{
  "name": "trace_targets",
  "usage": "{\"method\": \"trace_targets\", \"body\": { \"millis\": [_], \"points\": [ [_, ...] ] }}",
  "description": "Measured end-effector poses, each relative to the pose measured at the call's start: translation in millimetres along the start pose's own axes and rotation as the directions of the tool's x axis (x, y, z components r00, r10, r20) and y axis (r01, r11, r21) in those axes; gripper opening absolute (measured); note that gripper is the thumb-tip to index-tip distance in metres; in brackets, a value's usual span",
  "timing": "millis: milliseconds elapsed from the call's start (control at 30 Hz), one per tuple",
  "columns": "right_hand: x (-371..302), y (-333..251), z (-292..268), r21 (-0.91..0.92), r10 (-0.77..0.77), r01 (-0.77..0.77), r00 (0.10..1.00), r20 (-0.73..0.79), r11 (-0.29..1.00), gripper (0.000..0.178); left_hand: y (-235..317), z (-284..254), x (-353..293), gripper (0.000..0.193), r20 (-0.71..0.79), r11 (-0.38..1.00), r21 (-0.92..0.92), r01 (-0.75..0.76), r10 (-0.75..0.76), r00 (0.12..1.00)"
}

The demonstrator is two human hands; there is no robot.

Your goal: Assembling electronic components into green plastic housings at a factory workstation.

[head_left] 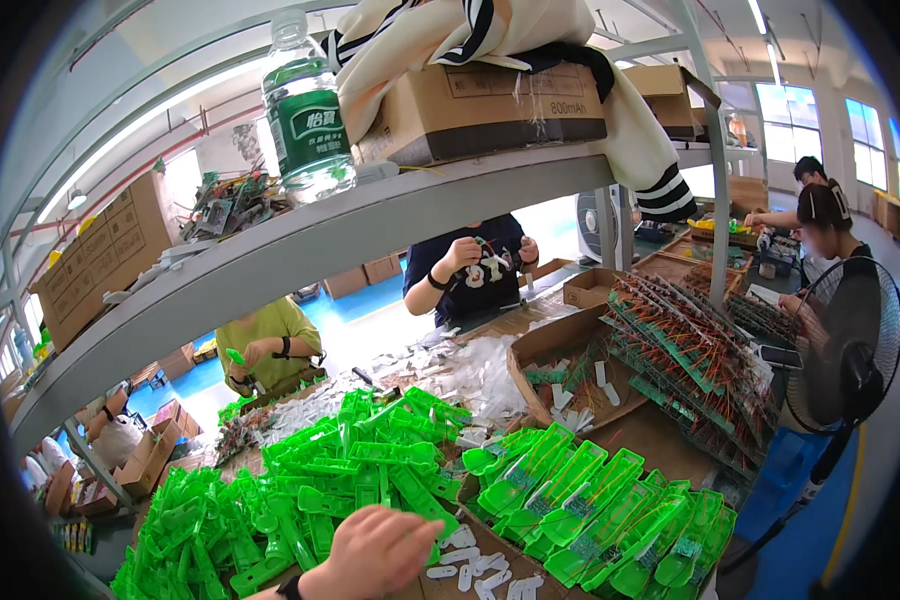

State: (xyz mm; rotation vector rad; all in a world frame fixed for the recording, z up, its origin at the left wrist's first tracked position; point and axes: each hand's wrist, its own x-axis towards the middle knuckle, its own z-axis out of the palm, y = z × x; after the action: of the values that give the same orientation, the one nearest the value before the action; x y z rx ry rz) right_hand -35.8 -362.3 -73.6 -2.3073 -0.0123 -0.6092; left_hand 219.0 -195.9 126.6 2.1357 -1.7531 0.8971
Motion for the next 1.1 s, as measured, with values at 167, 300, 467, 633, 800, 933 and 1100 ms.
{"method": "trace_targets", "body": {
  "millis": [167,300,467,633,800,933,1100],
  "points": [
    [4.1,2.8,-1.5,-0.013,-0.048,0.048,0.999,0.024,0.999,0.019,73.3,-105.4,-2.0,0.037,-0.188,0.992,0.07,-0.105,0.116,0.975],
    [10.7,-3.2,-0.7,-0.033,-0.057,0.057,0.998,0.011,0.998,0.02,107.9,-136.0,-3.7,0.033,-0.35,0.976,0.215,-0.036,0.111,0.93],
    [6.6,-1.0,4.6,-0.055,-0.047,0.046,0.999,-0.009,0.997,0.02,136.5,-156.5,-20.6,0.043,-0.301,0.973,0.214,0.09,-0.022,0.953],
    [0.9,-5.5,6.9,-0.083,-0.046,0.046,0.999,0.001,0.996,0.02,136.7,-167.3,-41.4,0.059,-0.386,0.948,0.296,0.117,0.006,0.923],
    [-2.8,-15.7,6.0,-0.097,-0.07,0.065,0.997,-0.046,0.993,0.023,133.7,-176.5,-61.0,0.06,-0.434,0.94,0.337,-0.059,0.211,0.876],
    [-13.7,-1.2,8.5,-0.166,0.044,-0.018,0.986,0.158,0.986,0.02,139.0,-193.1,-68.7,0.057,-0.389,0.944,0.322,-0.075,0.204,0.898],
    [-3.7,3.1,23.3,-0.112,-0.214,0.213,0.977,0.005,0.971,0.029,147.1,-181.3,-49.8,0.042,-0.515,0.915,0.386,-0.118,0.319,0.796]
  ]
}}
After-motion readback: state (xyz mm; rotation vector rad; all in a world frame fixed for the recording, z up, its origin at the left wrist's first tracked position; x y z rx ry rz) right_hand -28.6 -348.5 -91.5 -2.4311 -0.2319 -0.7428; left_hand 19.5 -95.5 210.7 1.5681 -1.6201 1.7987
